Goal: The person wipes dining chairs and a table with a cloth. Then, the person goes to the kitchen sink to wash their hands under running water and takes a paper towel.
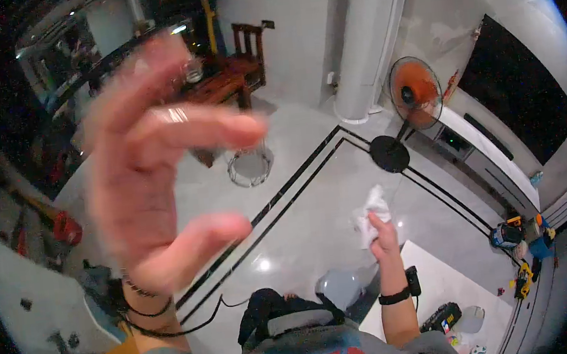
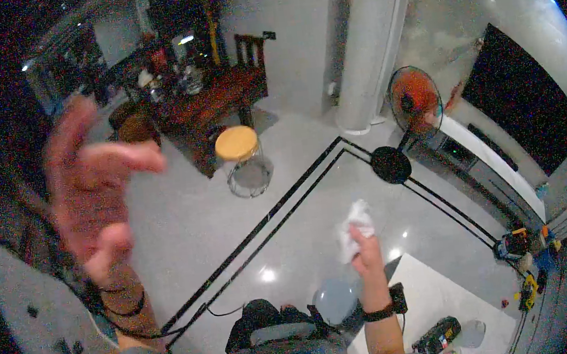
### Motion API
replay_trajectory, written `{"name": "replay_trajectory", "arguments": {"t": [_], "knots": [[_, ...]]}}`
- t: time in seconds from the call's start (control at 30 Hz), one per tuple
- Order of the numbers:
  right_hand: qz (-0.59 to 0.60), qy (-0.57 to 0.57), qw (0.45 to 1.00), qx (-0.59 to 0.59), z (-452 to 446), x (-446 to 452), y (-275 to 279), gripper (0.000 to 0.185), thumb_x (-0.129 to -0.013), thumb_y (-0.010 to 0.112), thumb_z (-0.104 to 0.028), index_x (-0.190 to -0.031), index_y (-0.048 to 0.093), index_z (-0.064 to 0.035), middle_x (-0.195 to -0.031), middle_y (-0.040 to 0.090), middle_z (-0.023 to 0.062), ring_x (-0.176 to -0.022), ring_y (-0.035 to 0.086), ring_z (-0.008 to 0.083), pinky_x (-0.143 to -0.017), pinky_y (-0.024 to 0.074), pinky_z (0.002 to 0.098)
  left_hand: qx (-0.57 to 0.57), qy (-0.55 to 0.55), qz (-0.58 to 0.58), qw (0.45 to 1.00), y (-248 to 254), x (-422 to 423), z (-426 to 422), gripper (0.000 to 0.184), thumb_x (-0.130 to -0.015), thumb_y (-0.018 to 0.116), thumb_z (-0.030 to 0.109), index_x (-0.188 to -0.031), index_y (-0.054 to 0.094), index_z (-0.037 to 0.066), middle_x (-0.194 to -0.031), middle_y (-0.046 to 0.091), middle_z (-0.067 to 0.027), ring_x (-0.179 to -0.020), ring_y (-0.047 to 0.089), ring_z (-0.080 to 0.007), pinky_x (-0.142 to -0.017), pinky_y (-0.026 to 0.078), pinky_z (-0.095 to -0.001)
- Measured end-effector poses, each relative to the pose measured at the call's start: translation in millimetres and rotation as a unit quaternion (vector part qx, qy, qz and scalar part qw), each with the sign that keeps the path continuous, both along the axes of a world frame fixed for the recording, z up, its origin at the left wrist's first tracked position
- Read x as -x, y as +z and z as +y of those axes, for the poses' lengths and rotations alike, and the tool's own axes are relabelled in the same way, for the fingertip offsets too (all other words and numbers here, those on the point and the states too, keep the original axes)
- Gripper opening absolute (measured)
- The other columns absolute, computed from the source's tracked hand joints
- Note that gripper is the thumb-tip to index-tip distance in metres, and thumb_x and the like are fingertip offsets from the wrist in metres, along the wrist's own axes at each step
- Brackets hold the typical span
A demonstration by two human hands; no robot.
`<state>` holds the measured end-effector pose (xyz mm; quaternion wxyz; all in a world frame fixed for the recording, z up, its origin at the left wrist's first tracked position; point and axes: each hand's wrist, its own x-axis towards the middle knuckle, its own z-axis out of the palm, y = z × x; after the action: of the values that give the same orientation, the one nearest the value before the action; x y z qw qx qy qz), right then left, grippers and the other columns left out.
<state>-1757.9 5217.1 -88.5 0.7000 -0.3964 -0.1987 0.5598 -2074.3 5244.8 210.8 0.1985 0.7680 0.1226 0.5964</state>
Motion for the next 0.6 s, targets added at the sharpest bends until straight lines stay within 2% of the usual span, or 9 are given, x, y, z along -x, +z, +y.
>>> {"name": "replay_trajectory", "arguments": {"t": [0.03,0.07,0.1,0.2,0.3,0.37,0.47,0.53,0.6], "knots": [[-0.008,0.012,1.000,-0.009,34.1,9.2,11.0,0.035,-0.077,0.055,-0.005,-0.111,0.044,-0.0034,-0.099,0.054,0.0083,-0.088,0.054,0.0203,-0.075,0.0464,0.0334,0.093,-0.014,-0.013,0.995,-15.6,-6.4,28.7,0.066,-0.070,0.063,0.027,-0.120,0.033,-0.004,-0.088,0.056,-0.0104,-0.083,0.055,-0.0213,-0.078,0.042,-0.0328],[-0.016,0.023,0.999,-0.018,65.1,20.9,20.2,0.036,-0.075,0.059,-0.006,-0.109,0.046,-0.0039,-0.097,0.055,0.0064,-0.083,0.055,0.0165,-0.072,0.0468,0.0287,0.173,-0.058,0.010,0.983,-40.2,-9.0,64.1,0.051,-0.069,0.064,0.007,-0.112,0.038,-0.001,-0.094,0.056,-0.0106,-0.087,0.055,-0.0169,-0.081,0.040,-0.0287],[-0.024,0.058,0.998,-0.032,92.5,29.9,29.3,0.035,-0.076,0.059,-0.007,-0.109,0.047,-0.0036,-0.097,0.055,0.0061,-0.083,0.055,0.0159,-0.072,0.0466,0.0284,0.219,-0.035,0.043,0.974,-70.5,-17.7,99.0,0.045,-0.072,0.061,0.006,-0.112,0.040,0.001,-0.094,0.056,-0.0095,-0.087,0.054,-0.0162,-0.081,0.040,-0.0293],[-0.013,0.107,0.994,-0.036,171.5,52.7,48.7,0.033,-0.078,0.058,-0.012,-0.108,0.047,-0.0027,-0.096,0.055,0.0054,-0.082,0.055,0.0146,-0.071,0.0464,0.0281,0.330,-0.005,0.129,0.935,-165.3,-50.2,187.2,0.048,-0.076,0.060,0.012,-0.115,0.035,0.000,-0.104,0.051,-0.0121,-0.097,0.050,-0.0177,-0.082,0.040,-0.0304],[-0.007,0.127,0.992,-0.002,241.4,54.4,40.6,0.031,-0.081,0.056,-0.018,-0.106,0.049,-0.0016,-0.095,0.056,0.0045,-0.081,0.056,0.0134,-0.070,0.0461,0.0275,0.434,-0.101,0.109,0.889,-241.3,-85.0,264.6,0.049,-0.079,0.057,0.017,-0.116,0.033,-0.001,-0.107,0.049,-0.0124,-0.098,0.048,-0.0178,-0.083,0.040,-0.0301],[-0.054,0.131,0.990,0.027,284.4,53.0,44.2,0.030,-0.082,0.054,-0.023,-0.102,0.052,-0.0006,-0.090,0.058,0.0034,-0.078,0.056,0.0119,-0.069,0.0453,0.0251,0.527,-0.235,0.123,0.808,-254.1,-105.3,317.3,0.047,-0.083,0.050,0.024,-0.120,0.031,0.002,-0.112,0.045,-0.0071,-0.103,0.042,-0.0152,-0.088,0.035,-0.0279],[-0.176,0.107,0.977,0.060,342.7,22.5,43.8,0.029,-0.081,0.056,-0.022,-0.099,0.054,0.0001,-0.088,0.058,0.0032,-0.077,0.055,0.0108,-0.068,0.0444,0.0240,0.564,-0.299,0.117,0.761,-261.5,-152.4,404.3,0.051,-0.082,0.054,0.027,-0.118,0.032,-0.001,-0.105,0.050,-0.0085,-0.094,0.048,-0.0123,-0.078,0.041,-0.0251],[-0.176,0.073,0.980,0.054,362.6,-0.1,49.8,0.027,-0.080,0.057,-0.020,-0.097,0.055,0.0003,-0.086,0.059,0.0032,-0.076,0.054,0.0097,-0.066,0.0435,0.0233,0.553,-0.294,0.171,0.761,-257.4,-180.5,441.7,0.046,-0.082,0.053,0.028,-0.115,0.038,0.000,-0.102,0.052,-0.0064,-0.090,0.050,-0.0101,-0.075,0.042,-0.0233],[-0.174,0.003,0.979,0.102,385.3,-24.3,48.3,0.024,-0.078,0.058,-0.018,-0.095,0.056,-0.0004,-0.084,0.058,0.0023,-0.075,0.053,0.0089,-0.065,0.0430,0.0228,0.585,-0.399,0.198,0.678,-259.5,-201.9,482.2,0.039,-0.082,0.054,0.028,-0.109,0.047,0.000,-0.095,0.056,-0.0032,-0.084,0.052,-0.0088,-0.073,0.042,-0.0231]]}}
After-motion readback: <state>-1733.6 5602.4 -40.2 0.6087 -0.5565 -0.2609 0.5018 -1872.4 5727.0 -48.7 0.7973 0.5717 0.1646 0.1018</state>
